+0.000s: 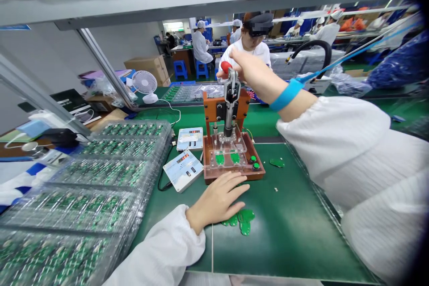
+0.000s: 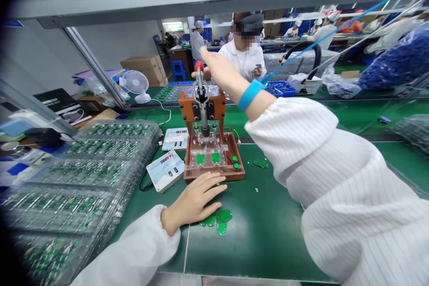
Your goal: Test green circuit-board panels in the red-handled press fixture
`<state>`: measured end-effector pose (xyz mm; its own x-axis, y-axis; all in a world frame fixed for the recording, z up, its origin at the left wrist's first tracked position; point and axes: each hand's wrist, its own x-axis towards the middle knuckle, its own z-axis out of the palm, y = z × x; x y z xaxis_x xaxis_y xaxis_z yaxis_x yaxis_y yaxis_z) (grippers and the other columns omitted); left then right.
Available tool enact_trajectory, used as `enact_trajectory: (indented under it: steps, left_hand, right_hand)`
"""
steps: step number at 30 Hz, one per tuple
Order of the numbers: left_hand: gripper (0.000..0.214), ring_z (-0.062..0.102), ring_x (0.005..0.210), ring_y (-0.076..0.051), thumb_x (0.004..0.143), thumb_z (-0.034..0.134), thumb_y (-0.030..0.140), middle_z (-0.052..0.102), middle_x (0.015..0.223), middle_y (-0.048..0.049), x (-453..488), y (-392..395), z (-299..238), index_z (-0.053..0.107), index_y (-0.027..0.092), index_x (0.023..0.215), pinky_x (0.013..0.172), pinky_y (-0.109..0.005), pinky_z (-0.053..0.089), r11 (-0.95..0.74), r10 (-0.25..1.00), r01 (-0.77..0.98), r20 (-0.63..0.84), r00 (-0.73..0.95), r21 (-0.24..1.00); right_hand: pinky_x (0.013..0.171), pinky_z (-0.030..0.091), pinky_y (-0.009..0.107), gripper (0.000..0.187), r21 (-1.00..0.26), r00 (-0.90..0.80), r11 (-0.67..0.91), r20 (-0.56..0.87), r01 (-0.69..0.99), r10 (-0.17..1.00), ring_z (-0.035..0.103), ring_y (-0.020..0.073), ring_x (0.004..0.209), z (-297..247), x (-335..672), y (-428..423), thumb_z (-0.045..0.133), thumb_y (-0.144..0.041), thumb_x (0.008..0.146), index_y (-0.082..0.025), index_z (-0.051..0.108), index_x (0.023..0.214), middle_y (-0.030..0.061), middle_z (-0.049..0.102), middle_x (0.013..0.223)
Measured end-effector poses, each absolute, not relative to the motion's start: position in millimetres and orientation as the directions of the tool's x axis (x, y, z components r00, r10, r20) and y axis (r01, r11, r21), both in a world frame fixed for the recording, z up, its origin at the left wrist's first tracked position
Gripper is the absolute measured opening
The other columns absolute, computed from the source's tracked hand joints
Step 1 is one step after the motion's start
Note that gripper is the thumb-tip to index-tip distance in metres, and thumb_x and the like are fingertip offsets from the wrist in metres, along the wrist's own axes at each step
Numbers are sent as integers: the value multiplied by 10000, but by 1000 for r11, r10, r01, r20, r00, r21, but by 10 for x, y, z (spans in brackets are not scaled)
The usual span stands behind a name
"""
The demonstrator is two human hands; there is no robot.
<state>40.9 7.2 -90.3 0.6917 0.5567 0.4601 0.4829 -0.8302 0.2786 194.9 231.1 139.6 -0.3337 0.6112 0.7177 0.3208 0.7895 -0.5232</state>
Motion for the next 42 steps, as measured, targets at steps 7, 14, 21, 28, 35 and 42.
enact_trajectory:
  steps: [7,14,21,28,35,42]
  left_hand:
    - [359,476,1433,-264,1030,555,304,595,1452,-121,420,64,-872,579,147,1352,1217,-480,416,-825,564,490,455,689,281]
    - [332,464,1442,-261,1034,546,306,602,1443,-109,427,65,-881,605,156,1324,1229,-464,403,-825,564,489,461,686,282]
    - [317,465,1437,-256,1028,554,286,602,1439,-102,436,70,-885,622,158,1310,1233,-455,394,-825,564,489,463,684,282]
    - [288,511,1394,-249,1021,564,284,630,1406,-93,441,76,-876,653,174,1271,1219,-449,409,-816,578,481,479,661,321]
    - [178,672,1186,-209,1015,605,296,747,1201,-70,433,91,-777,734,190,1077,1109,-381,505,-744,640,258,549,537,616]
    - [258,705,783,-189,992,605,302,752,816,-47,-220,425,-291,723,169,804,786,-304,555,-470,880,487,432,197,736]
  right_hand:
    - [799,618,268,245,-478,-213,875,849,80,484,661,95,753,1727,1804,1240,495,-224,1084,-105,695,1159,2,730,922]
    - [1064,573,405,364,-241,-239,925,918,294,316,693,207,1152,1040,1955,567,485,-198,1068,-318,631,1379,-18,730,1223]
    - [1063,599,393,443,-157,-185,939,958,305,220,694,219,1182,733,1963,589,515,-107,1030,-262,602,1436,45,732,1241]
    - [1158,529,475,570,-90,-201,970,970,225,137,641,242,1288,359,1908,723,547,68,931,-207,611,1426,69,736,1155]
    - [1189,485,540,610,-179,-86,967,977,183,197,629,271,1306,250,1826,739,595,32,914,-269,594,1445,46,712,1291]
    - [1208,487,462,643,-311,-115,948,942,60,316,565,253,1387,198,1931,688,567,66,916,-298,588,1446,-14,662,1399]
